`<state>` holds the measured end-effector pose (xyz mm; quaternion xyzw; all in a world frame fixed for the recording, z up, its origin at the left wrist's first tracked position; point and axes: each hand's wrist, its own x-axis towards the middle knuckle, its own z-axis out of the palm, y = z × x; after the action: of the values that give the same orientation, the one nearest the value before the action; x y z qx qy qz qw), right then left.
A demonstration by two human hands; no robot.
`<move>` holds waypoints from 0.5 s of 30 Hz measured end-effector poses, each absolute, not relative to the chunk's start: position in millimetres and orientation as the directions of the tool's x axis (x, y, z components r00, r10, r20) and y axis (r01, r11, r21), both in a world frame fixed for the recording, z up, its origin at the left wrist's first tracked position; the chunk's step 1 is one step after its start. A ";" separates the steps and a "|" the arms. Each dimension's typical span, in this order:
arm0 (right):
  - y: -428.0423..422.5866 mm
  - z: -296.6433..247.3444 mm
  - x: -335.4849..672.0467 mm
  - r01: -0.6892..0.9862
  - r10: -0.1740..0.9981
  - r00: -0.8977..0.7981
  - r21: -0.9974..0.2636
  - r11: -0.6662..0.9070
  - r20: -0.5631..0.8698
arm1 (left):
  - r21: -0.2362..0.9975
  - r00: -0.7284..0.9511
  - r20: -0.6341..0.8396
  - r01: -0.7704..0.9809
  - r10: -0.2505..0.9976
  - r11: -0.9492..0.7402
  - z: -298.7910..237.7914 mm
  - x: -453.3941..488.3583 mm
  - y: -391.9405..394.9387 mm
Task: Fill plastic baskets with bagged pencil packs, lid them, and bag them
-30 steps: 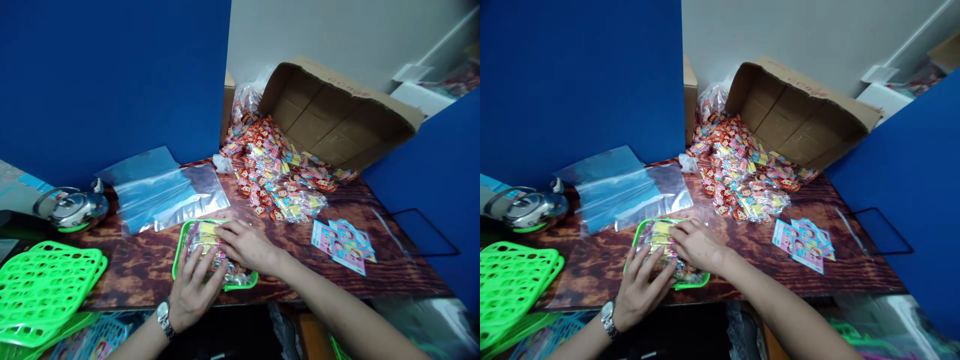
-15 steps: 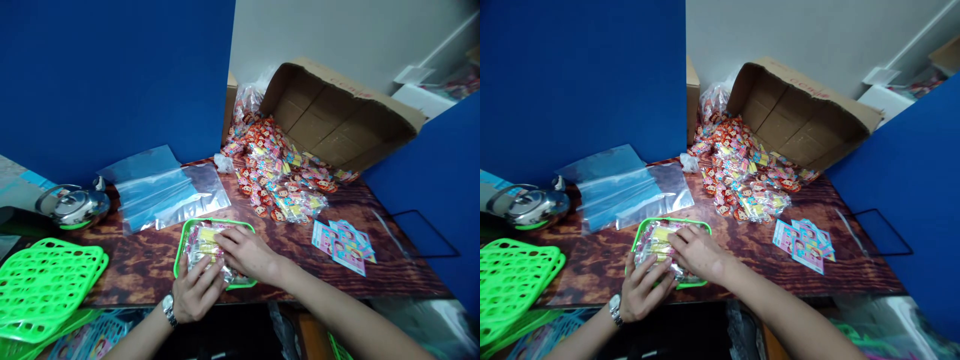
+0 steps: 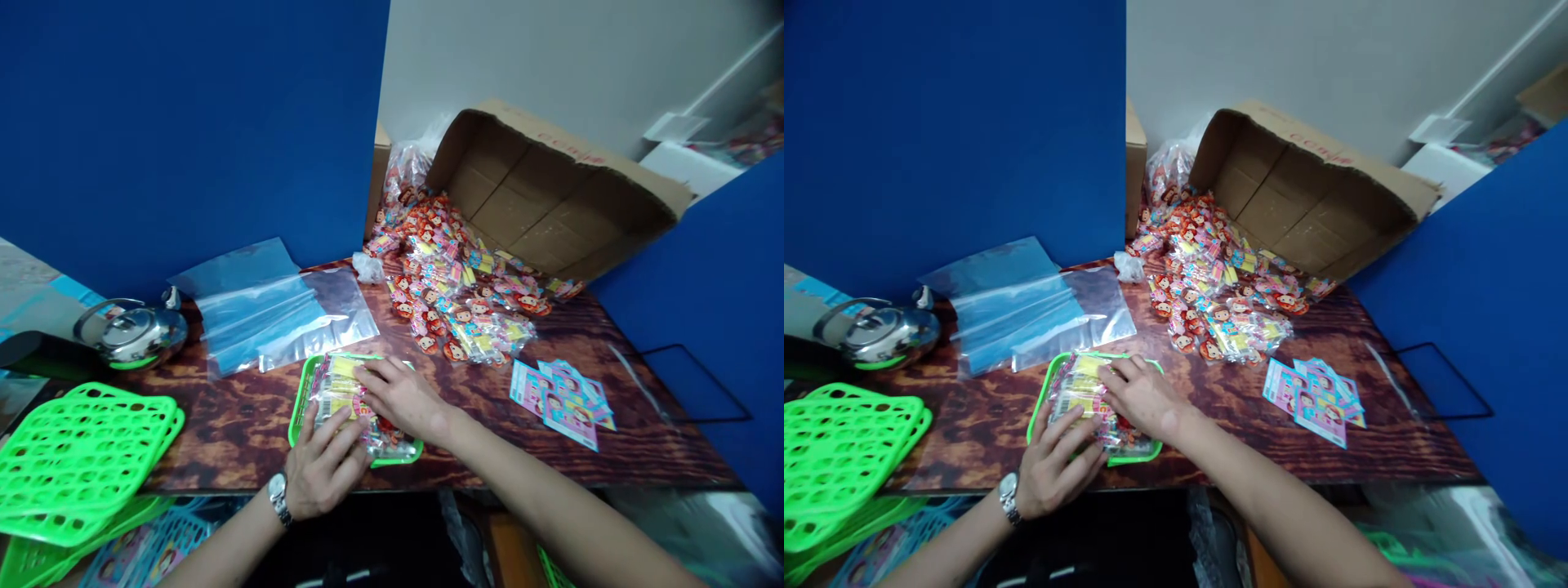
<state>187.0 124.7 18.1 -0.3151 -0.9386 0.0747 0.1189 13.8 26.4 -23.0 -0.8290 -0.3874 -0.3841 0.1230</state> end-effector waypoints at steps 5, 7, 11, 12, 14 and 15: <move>117.0 18.3 188.3 0.562 0.598 -0.779 -0.213 0.799 0.187 | 0.073 0.304 0.784 0.821 0.542 -0.566 -20.6 15.8 26.6; 114.7 18.3 188.2 0.575 0.608 -0.771 -0.203 0.793 0.188 | 0.076 0.301 0.760 0.839 0.576 -0.539 -17.9 16.4 27.3; 114.0 16.4 188.1 0.609 0.640 -0.755 -0.208 0.765 0.143 | 0.079 0.398 0.674 0.799 0.623 -0.596 -14.2 14.4 29.9; 114.1 15.5 188.3 0.614 0.645 -0.752 -0.211 0.761 0.139 | 0.083 0.427 0.655 0.779 0.623 -0.621 -13.7 13.1 30.4; 113.9 13.3 189.2 0.613 0.643 -0.751 -0.206 0.763 0.148 | 0.102 0.464 0.623 0.750 0.630 -0.654 -12.5 10.4 30.8; 113.6 12.0 189.7 0.608 0.637 -0.754 -0.196 0.769 0.159 | 0.128 0.466 0.605 0.744 0.646 -0.656 -11.3 9.1 30.8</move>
<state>189.7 113.6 12.0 -0.3332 -0.9342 0.0664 0.1087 9.1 30.8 -11.3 -0.8526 -0.4076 -0.3178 0.0767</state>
